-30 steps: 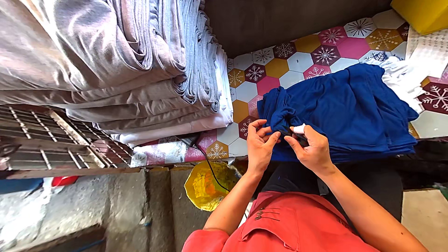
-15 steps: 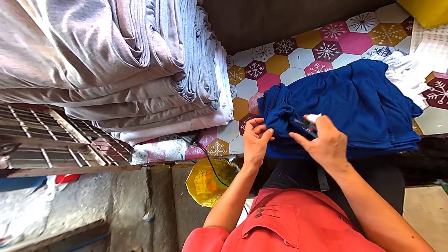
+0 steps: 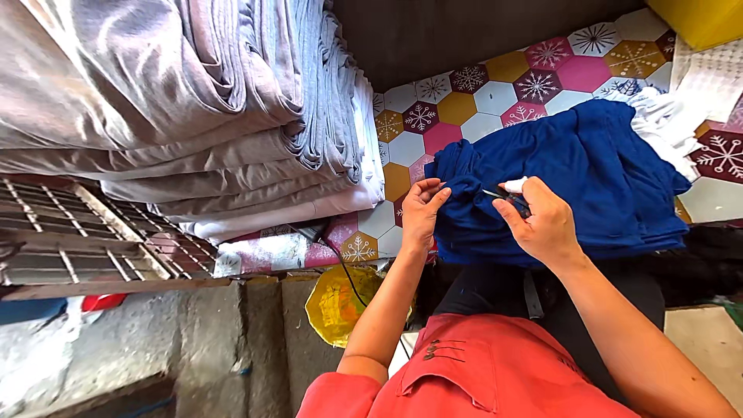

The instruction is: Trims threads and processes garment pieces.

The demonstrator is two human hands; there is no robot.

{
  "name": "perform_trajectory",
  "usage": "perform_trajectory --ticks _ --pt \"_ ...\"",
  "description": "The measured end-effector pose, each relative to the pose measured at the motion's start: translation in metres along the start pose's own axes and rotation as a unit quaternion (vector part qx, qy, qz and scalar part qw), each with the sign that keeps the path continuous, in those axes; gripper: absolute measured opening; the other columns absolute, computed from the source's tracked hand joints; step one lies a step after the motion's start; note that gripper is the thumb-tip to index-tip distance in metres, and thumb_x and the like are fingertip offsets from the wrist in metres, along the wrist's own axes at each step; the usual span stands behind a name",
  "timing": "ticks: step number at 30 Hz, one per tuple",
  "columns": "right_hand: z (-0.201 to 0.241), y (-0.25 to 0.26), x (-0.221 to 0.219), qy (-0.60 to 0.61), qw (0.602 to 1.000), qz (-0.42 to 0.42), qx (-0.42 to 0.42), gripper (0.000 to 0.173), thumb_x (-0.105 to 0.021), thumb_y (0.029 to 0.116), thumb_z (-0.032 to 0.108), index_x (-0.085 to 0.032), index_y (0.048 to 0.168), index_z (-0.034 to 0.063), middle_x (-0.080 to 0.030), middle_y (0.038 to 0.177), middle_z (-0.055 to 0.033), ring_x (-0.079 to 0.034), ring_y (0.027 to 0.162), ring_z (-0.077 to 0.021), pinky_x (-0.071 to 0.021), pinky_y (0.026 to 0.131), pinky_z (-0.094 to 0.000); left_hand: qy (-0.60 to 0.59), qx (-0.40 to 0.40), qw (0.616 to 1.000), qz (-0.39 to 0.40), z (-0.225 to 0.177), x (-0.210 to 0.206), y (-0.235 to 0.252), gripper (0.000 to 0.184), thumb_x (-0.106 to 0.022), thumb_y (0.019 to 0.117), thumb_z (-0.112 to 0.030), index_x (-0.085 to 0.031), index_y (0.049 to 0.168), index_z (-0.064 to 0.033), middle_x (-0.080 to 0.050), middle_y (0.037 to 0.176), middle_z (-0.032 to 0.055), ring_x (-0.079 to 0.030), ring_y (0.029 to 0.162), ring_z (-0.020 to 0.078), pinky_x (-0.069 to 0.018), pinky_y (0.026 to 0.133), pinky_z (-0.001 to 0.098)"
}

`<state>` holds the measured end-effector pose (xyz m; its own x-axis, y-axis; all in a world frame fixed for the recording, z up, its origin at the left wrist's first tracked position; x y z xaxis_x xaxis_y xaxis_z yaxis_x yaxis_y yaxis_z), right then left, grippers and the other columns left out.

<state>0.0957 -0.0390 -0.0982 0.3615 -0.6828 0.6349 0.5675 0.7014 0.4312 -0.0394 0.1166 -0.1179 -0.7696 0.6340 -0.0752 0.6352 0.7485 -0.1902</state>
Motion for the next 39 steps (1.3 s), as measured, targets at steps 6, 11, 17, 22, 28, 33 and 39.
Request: perform_trajectory --ticks 6,11,17,22,28,33,39 --pt "0.003 0.025 -0.020 0.005 0.995 0.016 0.094 0.026 -0.066 0.0981 0.022 -0.071 0.106 -0.0025 -0.071 0.094 -0.0162 -0.071 0.077 -0.0292 -0.0568 0.060 -0.0452 -0.042 0.018 0.999 -0.012 -0.005 -0.007 0.002 0.028 -0.067 0.0980 -0.009 -0.059 0.124 -0.0111 -0.071 0.101 0.0003 -0.066 0.083 0.0050 -0.0558 0.074 0.0247" --pt "-0.003 0.027 -0.035 0.031 0.994 0.004 0.103 0.026 -0.067 0.0984 0.022 -0.073 0.108 -0.0015 -0.072 0.096 -0.0158 -0.072 0.081 -0.0286 -0.0578 0.063 -0.0442 -0.071 0.036 0.997 -0.005 -0.007 -0.010 0.002 0.024 -0.065 0.0986 -0.007 -0.058 0.122 -0.0091 -0.071 0.098 0.0015 -0.067 0.083 0.0064 -0.0567 0.075 0.0264" --pt "-0.001 0.026 -0.036 0.030 0.994 0.000 0.101 0.026 -0.066 0.0990 0.023 -0.074 0.106 -0.0003 -0.073 0.093 -0.0144 -0.072 0.078 -0.0271 -0.0568 0.061 -0.0430 -0.029 -0.012 0.999 0.004 -0.006 -0.010 0.001 0.026 -0.067 0.0963 -0.004 -0.058 0.121 -0.0085 -0.072 0.094 0.0016 -0.068 0.079 0.0050 -0.0564 0.071 0.0231" --pt "0.001 0.027 -0.035 0.030 0.996 0.000 0.088 0.023 -0.065 0.0996 0.021 -0.074 0.103 0.0002 -0.073 0.092 -0.0139 -0.072 0.079 -0.0270 -0.0570 0.062 -0.0439 0.002 -0.040 0.999 0.007 -0.008 -0.010 0.002 0.025 -0.068 0.0953 -0.003 -0.059 0.118 -0.0084 -0.071 0.093 0.0009 -0.066 0.078 0.0043 -0.0555 0.069 0.0225" --pt "0.000 0.024 -0.033 0.038 0.997 -0.016 0.064 0.020 -0.065 0.0991 0.018 -0.074 0.099 -0.0002 -0.073 0.092 -0.0138 -0.073 0.081 -0.0265 -0.0571 0.065 -0.0448 -0.014 -0.029 0.999 0.005 -0.007 -0.011 0.003 0.023 -0.067 0.0955 -0.002 -0.060 0.117 -0.0080 -0.071 0.092 0.0013 -0.067 0.078 0.0051 -0.0561 0.070 0.0231" --pt "-0.014 -0.010 0.002 -0.099 0.991 0.060 -0.072 0.069 -0.085 0.0789 0.046 -0.066 0.128 0.0010 -0.066 0.117 -0.0247 -0.069 0.079 -0.0429 -0.0531 0.059 -0.0613 0.018 -0.051 0.998 0.018 -0.012 -0.004 0.002 0.031 -0.070 0.0916 0.002 -0.059 0.119 -0.0085 -0.072 0.096 0.0014 -0.067 0.079 0.0052 -0.0564 0.069 0.0228" --pt "-0.047 -0.050 0.040 -0.245 0.963 0.064 -0.089 0.030 -0.075 0.0811 0.004 -0.071 0.109 -0.0045 -0.070 0.108 -0.0276 -0.068 0.067 -0.0474 -0.0483 0.049 -0.0614 0.258 -0.290 0.921 -0.029 -0.012 0.014 0.000 0.020 -0.063 0.0884 0.006 -0.072 0.106 -0.0006 -0.068 0.107 0.0104 -0.066 0.098 0.0131 -0.0566 0.083 0.0277"
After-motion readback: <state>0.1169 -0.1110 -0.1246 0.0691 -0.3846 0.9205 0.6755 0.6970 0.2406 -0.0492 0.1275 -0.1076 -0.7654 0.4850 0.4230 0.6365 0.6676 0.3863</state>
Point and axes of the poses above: each hand's wrist, its own y-axis towards the middle knuckle, its own x-axis out of the back of the hand, z = x × y, the point moved 2 cm from there along y, towards the middle knuckle
